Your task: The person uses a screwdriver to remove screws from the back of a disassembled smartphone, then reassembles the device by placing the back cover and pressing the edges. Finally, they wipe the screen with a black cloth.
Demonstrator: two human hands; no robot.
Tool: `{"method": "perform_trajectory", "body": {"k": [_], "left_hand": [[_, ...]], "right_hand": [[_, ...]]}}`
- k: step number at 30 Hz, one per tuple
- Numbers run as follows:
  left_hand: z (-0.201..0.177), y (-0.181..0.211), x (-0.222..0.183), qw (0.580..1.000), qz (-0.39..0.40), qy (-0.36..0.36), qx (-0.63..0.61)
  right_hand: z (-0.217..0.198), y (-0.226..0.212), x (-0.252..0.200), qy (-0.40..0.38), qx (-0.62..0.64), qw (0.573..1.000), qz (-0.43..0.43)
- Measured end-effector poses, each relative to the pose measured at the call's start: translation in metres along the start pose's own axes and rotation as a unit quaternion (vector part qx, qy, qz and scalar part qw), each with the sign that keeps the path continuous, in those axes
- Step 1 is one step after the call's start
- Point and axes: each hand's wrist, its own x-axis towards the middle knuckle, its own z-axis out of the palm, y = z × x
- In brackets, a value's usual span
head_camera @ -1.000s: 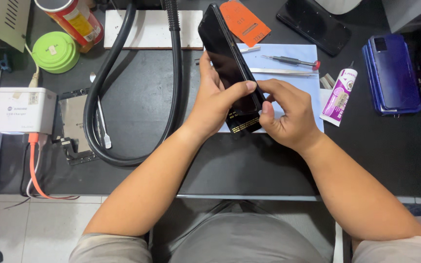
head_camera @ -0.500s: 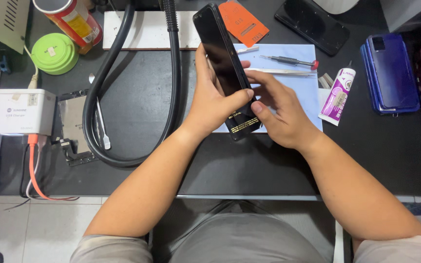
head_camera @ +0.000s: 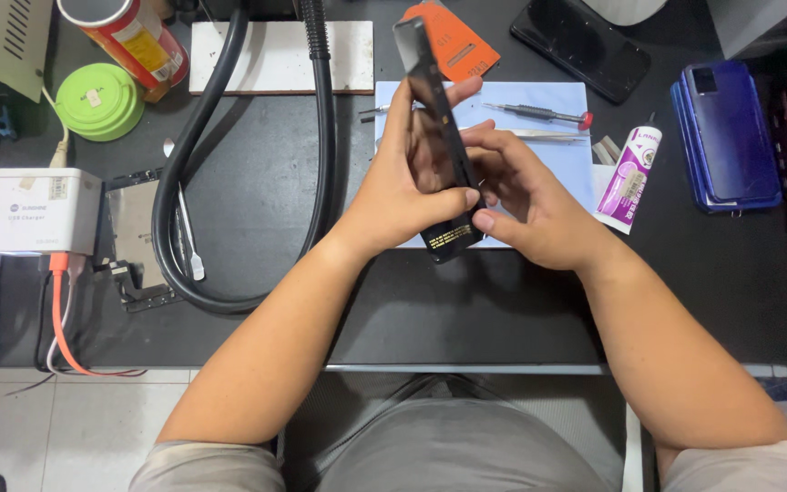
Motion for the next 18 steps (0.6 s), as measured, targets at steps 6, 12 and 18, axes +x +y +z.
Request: {"method": "perform_trajectory", "body": {"k": [6,12,18], "left_hand": [[0.0,0.006,0.001,1.0,-0.024,-0.004,-0.003],[0.003,0.015,0.002,0.999,-0.037,-0.015,0.024],[0.005,0.016,0.004,0.999,-0.039,-0.003,-0.015]], "right_hand": [[-0.005,-0.005,-0.001,0.015,-0.142,0.989,-0.036],[-0.012,-0.012,-0.002,0.012,-0.12,0.992,-0.03],[-0.011,-0.015,0.0,0.01,-0.173,0.983,-0.06]]}}
